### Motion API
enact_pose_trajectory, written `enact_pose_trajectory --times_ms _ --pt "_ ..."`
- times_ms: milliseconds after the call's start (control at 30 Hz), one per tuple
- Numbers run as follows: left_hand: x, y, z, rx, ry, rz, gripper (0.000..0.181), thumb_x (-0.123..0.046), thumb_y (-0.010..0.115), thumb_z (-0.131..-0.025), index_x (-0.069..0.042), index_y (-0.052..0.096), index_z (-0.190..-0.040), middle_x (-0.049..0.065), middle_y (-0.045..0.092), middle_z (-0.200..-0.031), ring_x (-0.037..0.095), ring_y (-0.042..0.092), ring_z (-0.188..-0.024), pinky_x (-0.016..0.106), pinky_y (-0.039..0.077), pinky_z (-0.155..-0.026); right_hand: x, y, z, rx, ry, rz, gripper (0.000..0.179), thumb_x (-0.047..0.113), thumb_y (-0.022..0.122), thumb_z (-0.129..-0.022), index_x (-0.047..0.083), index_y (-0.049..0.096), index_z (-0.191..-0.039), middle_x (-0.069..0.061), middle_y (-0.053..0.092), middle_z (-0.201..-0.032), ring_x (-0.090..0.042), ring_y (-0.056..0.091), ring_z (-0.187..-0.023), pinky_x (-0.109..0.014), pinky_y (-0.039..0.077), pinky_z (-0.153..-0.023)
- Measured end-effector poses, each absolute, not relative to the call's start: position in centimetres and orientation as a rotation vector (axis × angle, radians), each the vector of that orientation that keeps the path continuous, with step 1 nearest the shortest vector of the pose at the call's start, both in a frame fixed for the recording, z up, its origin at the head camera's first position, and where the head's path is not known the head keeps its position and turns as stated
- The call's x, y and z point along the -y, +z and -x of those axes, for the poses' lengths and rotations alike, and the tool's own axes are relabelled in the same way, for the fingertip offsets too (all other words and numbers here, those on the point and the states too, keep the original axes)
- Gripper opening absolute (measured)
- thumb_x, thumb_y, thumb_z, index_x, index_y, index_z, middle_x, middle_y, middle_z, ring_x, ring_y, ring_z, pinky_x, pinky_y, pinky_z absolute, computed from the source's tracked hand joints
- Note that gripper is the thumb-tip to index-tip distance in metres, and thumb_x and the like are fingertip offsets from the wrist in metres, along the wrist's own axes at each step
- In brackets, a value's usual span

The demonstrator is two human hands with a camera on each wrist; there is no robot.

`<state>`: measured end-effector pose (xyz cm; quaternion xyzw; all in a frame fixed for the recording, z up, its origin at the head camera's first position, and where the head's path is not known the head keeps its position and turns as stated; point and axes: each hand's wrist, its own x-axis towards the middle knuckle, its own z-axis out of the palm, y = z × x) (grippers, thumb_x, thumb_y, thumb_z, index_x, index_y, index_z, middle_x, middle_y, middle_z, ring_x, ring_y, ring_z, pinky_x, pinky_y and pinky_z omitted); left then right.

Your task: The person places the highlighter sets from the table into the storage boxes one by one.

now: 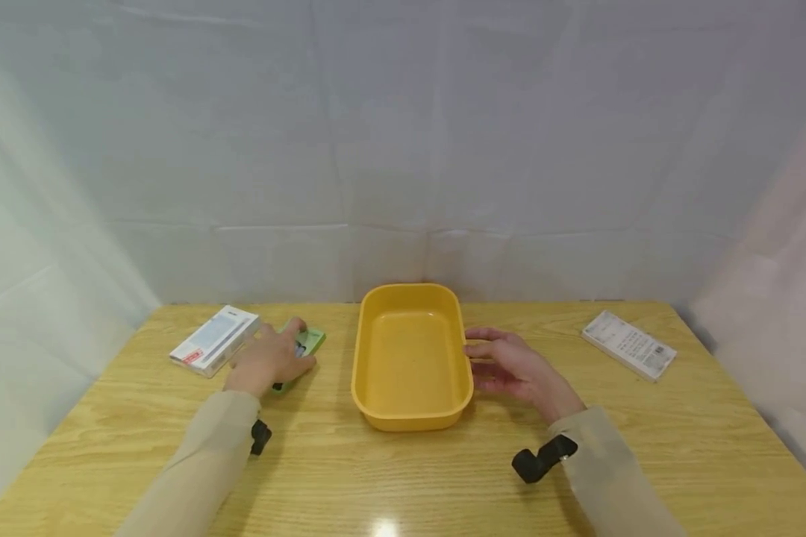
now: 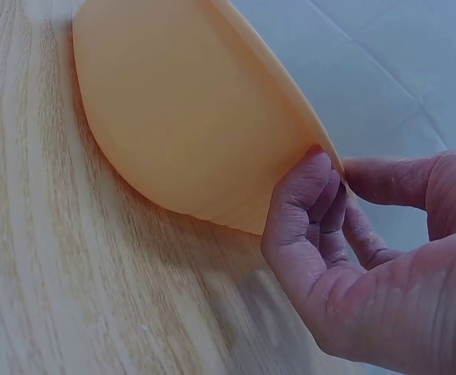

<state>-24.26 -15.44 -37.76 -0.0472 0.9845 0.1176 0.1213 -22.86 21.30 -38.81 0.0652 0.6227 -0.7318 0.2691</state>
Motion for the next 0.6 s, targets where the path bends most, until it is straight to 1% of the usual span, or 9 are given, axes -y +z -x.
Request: enact_pose_trajectory --times_ms 100,233,333,400,467,533,600 --pt "15.7 -37.8 24.2 -2.885 0.341 0.123 0.071 -0.046 0.061 -0.098 -0.026 0.03 -0.158 0.037 0.037 -0.141 0.061 0.043 -0.121 0.066 0.049 -0.073 -21.2 -38.9 22.8 -1.684 -1.969 -0.166 0.056 0.012 0.06 -0.102 0.004 0.037 -0.151 -0.002 0.07 -0.108 -0.017 0.07 -0.098 -0.035 0.063 -0.083" --pt "16.0 -37.9 24.2 -2.909 0.346 0.068 0.069 -0.043 0.062 -0.098 -0.025 0.032 -0.157 0.039 0.035 -0.145 0.06 0.046 -0.117 0.076 0.048 -0.081 -21.2 -39.0 22.9 -1.683 -1.975 -0.164 0.056 0.012 0.06 -0.101 0.003 0.036 -0.152 -0.002 0.069 -0.107 -0.017 0.07 -0.096 -0.036 0.063 -0.082" --pt "16.2 -37.7 24.4 -2.937 0.303 0.016 0.066 -0.044 0.063 -0.097 -0.026 0.035 -0.155 0.037 0.039 -0.143 0.053 0.052 -0.109 0.076 0.048 -0.083 -21.2 -38.9 22.9 -1.685 -1.975 -0.167 0.057 0.012 0.06 -0.101 0.003 0.035 -0.152 -0.002 0.069 -0.108 -0.017 0.07 -0.096 -0.036 0.063 -0.081" --pt "16.2 -37.4 24.6 -2.959 0.26 -0.027 0.065 -0.044 0.063 -0.097 -0.028 0.037 -0.154 0.035 0.043 -0.141 0.048 0.054 -0.105 0.074 0.05 -0.082 -21.2 -38.9 22.9 -1.686 -1.973 -0.17 0.057 0.012 0.06 -0.101 0.003 0.036 -0.152 -0.002 0.07 -0.108 -0.017 0.07 -0.096 -0.035 0.063 -0.081" --pt "16.2 -37.0 24.7 -2.985 0.209 -0.08 0.064 -0.045 0.064 -0.097 -0.028 0.038 -0.153 0.033 0.047 -0.136 0.044 0.055 -0.1 0.067 0.052 -0.079 -21.3 -38.8 22.8 -1.686 -1.971 -0.164 0.057 0.012 0.06 -0.102 0.003 0.035 -0.153 -0.002 0.069 -0.109 -0.017 0.07 -0.097 -0.035 0.063 -0.081" --pt "16.1 -36.6 24.9 -3.008 0.196 -0.142 0.063 -0.043 0.065 -0.097 -0.028 0.039 -0.152 0.033 0.047 -0.138 0.046 0.055 -0.103 0.065 0.053 -0.081 -21.3 -38.8 22.8 -1.687 -1.97 -0.157 0.057 0.012 0.059 -0.102 0.003 0.034 -0.153 -0.002 0.069 -0.11 -0.017 0.07 -0.098 -0.035 0.063 -0.082" --pt "16.0 -36.2 24.9 -3.026 0.194 -0.212 0.06 -0.042 0.065 -0.097 -0.026 0.041 -0.15 0.034 0.047 -0.138 0.047 0.056 -0.104 0.06 0.054 -0.081 -21.3 -38.8 22.8 -1.685 -1.971 -0.152 0.057 0.012 0.058 -0.103 0.003 0.034 -0.154 -0.003 0.069 -0.11 -0.018 0.07 -0.098 -0.036 0.063 -0.082"
